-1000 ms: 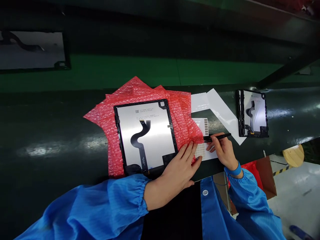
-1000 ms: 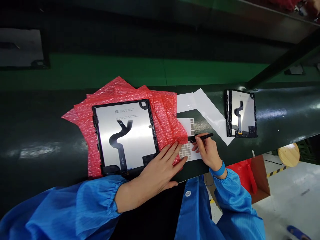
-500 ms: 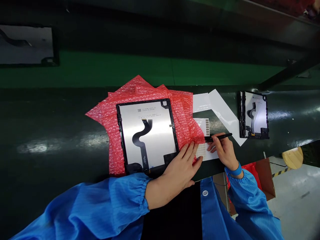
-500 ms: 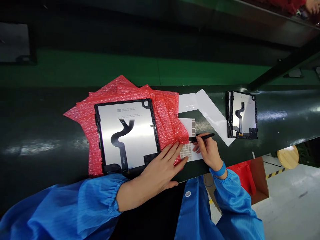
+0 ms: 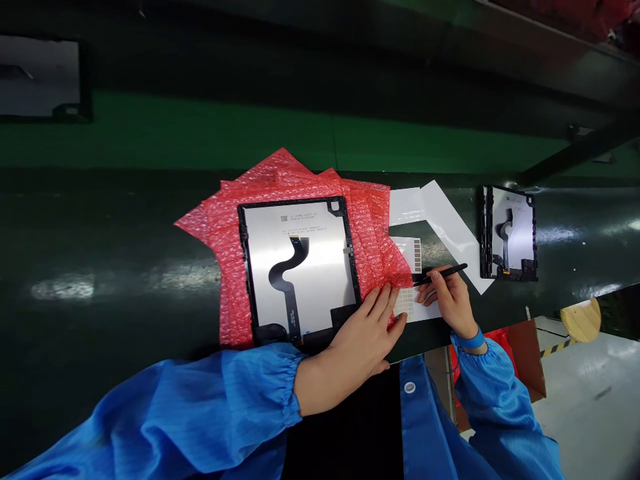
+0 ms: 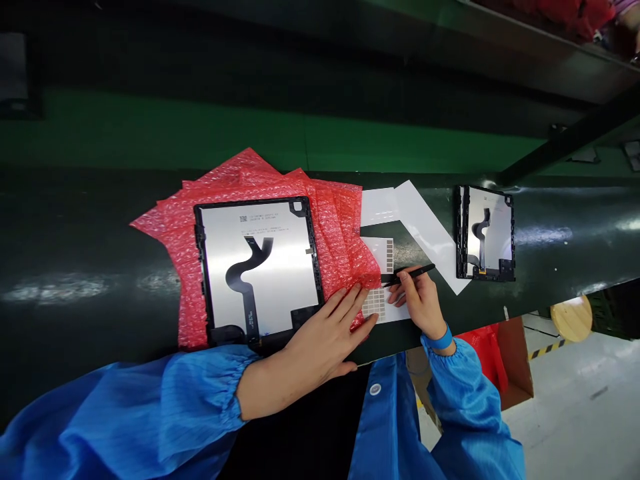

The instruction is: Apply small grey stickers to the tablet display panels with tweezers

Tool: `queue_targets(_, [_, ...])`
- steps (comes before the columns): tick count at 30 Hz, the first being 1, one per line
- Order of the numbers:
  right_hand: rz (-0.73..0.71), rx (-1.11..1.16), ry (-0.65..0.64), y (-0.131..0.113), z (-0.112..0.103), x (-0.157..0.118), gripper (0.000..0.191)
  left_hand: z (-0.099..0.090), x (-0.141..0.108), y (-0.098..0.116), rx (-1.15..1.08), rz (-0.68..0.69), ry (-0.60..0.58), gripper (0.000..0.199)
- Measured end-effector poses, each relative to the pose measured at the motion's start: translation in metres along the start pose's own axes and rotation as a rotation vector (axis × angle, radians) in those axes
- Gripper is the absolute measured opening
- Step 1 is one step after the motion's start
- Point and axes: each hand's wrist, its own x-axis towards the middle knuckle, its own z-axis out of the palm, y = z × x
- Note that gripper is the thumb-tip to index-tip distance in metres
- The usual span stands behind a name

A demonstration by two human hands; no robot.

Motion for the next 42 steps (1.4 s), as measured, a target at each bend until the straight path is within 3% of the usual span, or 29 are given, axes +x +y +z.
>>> queue_targets(4, [0.002,0.060,0.047,-0.006,-0.005,-0.003,0.040,0.002,0.001,0.002,0.000,0.009,0.031,0.099])
queue_targets(7, [-0.023,0.102,0.080,-0.022,-0.009,-0.010,0.035,-0.012,-0.012,0.002,-0.002,0.062,0.163,0.099])
queue_targets(10, [-0.093,0.099,0.070,-0.047,0.002,-0.014,0.028,-0.042,-0.041,-0.003,0.006,0.123,0.316,0.066])
queue_targets(12, [-0.157,0.081,0.054,-0.066,0.022,-0.014,0.026,-0.060,-0.064,-0.009,-0.005,0.119,0.354,0.044])
queue_targets(13, [-0.182,0.074,0.040,-0.075,0.036,-0.013,0.025,-0.065,-0.073,-0.013,-0.007,0.079,0.358,0.041])
queue_targets(15, [-0.209,0.061,-0.002,-0.092,0.070,-0.009,0.024,-0.065,-0.088,-0.023,0.023,-0.080,0.335,0.052])
queue_targets(18, [-0.216,0.015,-0.095,-0.109,0.128,0.003,0.028,-0.050,-0.096,-0.043,0.110,-0.289,0.239,0.091])
queue_targets(21, [-0.201,-0.030,-0.176,-0.112,0.176,0.021,0.033,-0.034,-0.094,-0.064,0.107,-0.316,0.205,0.096])
queue_targets(24, [-0.166,-0.075,-0.214,-0.107,0.203,0.040,0.034,-0.030,-0.090,-0.079,0.046,-0.312,0.208,0.096])
queue_targets(30, [-0.122,-0.148,-0.232,-0.099,0.212,0.057,0.034,-0.031,-0.087,-0.087,-0.041,-0.258,0.160,0.096])
queue_targets(36, [-0.083,-0.149,-0.208,-0.105,0.212,0.055,0.039,-0.027,-0.088,-0.087,-0.065,-0.242,0.166,0.088])
queue_targets(42, [-0.040,-0.161,-0.209,-0.112,0.214,0.053,0.040,-0.035,-0.088,-0.091,-0.064,-0.213,0.108,0.081])
